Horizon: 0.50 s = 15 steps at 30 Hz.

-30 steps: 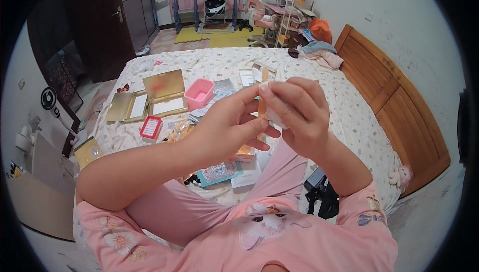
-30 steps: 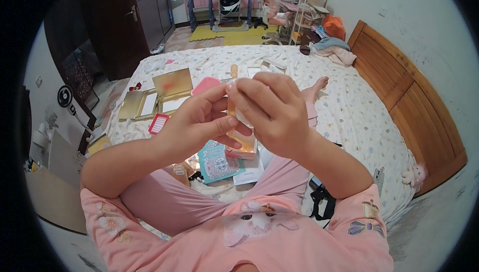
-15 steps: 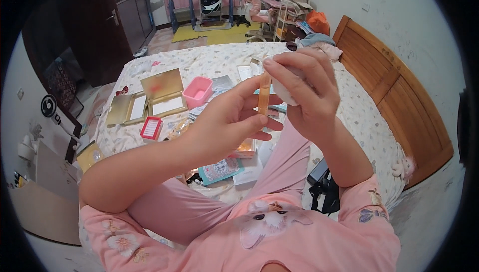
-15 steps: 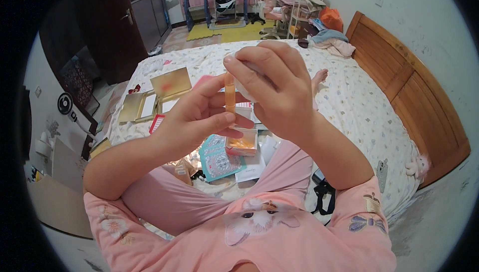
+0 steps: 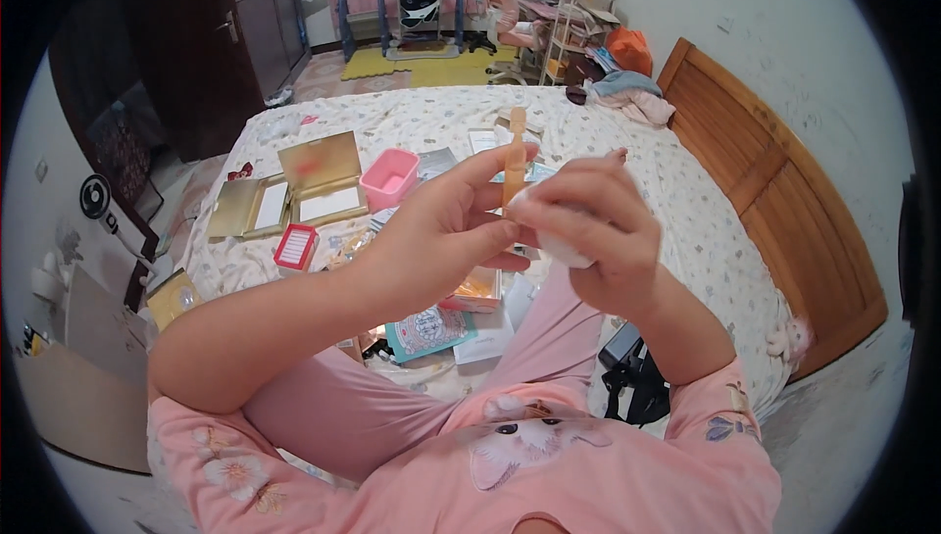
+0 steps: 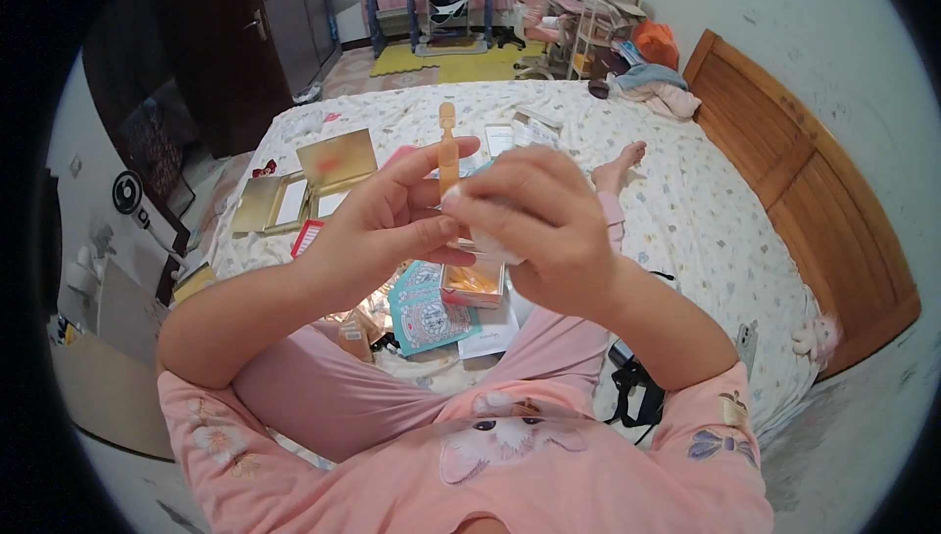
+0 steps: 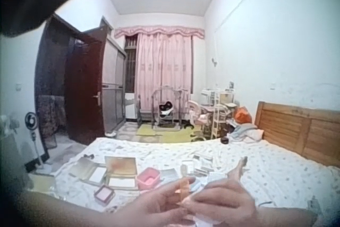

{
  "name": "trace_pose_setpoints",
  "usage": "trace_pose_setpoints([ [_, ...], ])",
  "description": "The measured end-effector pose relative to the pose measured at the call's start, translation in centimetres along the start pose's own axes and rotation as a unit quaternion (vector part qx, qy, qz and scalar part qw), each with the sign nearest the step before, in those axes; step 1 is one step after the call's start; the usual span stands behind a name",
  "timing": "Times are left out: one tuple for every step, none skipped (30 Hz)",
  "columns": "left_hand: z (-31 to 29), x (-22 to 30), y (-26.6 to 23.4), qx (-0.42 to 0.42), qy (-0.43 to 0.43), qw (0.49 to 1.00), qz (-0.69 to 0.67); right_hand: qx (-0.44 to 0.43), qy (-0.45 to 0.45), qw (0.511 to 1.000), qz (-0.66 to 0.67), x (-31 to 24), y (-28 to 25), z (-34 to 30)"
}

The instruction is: The person wipes and handles several small cosmetic tubes and containers while sitting on a bed surrounded by packaging.

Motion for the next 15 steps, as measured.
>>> trace_pose_setpoints([
  [-0.2, 0.0, 0.4, -0.003, -0.003, 1.000, -0.006, 0.017, 0.007, 1.000, 0.004, 0.1, -0.4, 0.5],
  [-0.3, 0.1, 0.6, -0.006, -0.006, 1.000, -0.012, 0.051, -0.014, 0.998, -0.038, 0.4, -0.6, 1.1],
  [-0.3, 0.1, 0.9, -0.011, -0.006, 1.000, -0.012, 0.060, -0.023, 0.996, -0.060, 0.7, -0.8, 1.7],
  [-0.3, 0.1, 1.0, -0.014, -0.007, 1.000, -0.013, 0.070, -0.037, 0.994, -0.081, 1.3, -0.5, 2.0],
  [-0.3, 0.1, 1.1, -0.017, -0.007, 1.000, -0.013, 0.079, -0.051, 0.990, -0.102, 1.6, -0.1, 2.2],
  [-0.2, 0.0, 1.0, -0.015, -0.009, 1.000, -0.007, 0.075, -0.052, 0.990, -0.111, 1.7, 0.3, 2.2],
  [-0.1, -0.2, 0.8, -0.013, -0.010, 1.000, 0.000, 0.071, -0.053, 0.989, -0.118, 1.7, 0.7, 2.0],
  [-0.1, -0.3, 0.7, -0.011, -0.012, 1.000, 0.006, 0.068, -0.054, 0.988, -0.126, 1.8, 1.1, 1.8],
  [-0.2, -0.3, 0.6, -0.012, -0.016, 1.000, 0.002, 0.062, -0.049, 0.988, -0.130, 1.7, 1.3, 1.6],
  [-0.2, -0.3, 0.6, -0.013, -0.021, 1.000, -0.002, 0.056, -0.044, 0.988, -0.135, 1.5, 1.4, 1.4],
  [-0.3, -0.3, 0.6, -0.014, -0.025, 1.000, -0.005, 0.050, -0.039, 0.988, -0.139, 1.2, 1.6, 1.0],
  [-0.3, -0.3, 0.5, -0.013, -0.029, 0.999, -0.004, 0.046, -0.042, 0.988, -0.142, 1.2, 1.8, 0.6],
  [-0.3, -0.4, 0.5, -0.012, -0.033, 0.999, -0.003, 0.040, -0.033, 0.990, -0.131, 0.9, 1.9, 0.4],
  [-0.3, -0.5, 0.4, -0.012, -0.038, 0.999, -0.002, 0.033, -0.024, 0.992, -0.121, 0.6, 2.1, 0.3],
  [-0.3, -0.5, 0.4, -0.006, -0.041, 0.999, -0.003, 0.028, -0.015, 0.993, -0.112, 0.4, 2.1, 0.1],
])
Point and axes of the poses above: each hand's wrist, its own z-axis towards the middle knuckle, its own y-axis out of the palm, x = y × z, the point moved 1 cm from there along z, towards the middle knuckle, and after that the axes turned 4 degrees about x, right-handed, at the moved point
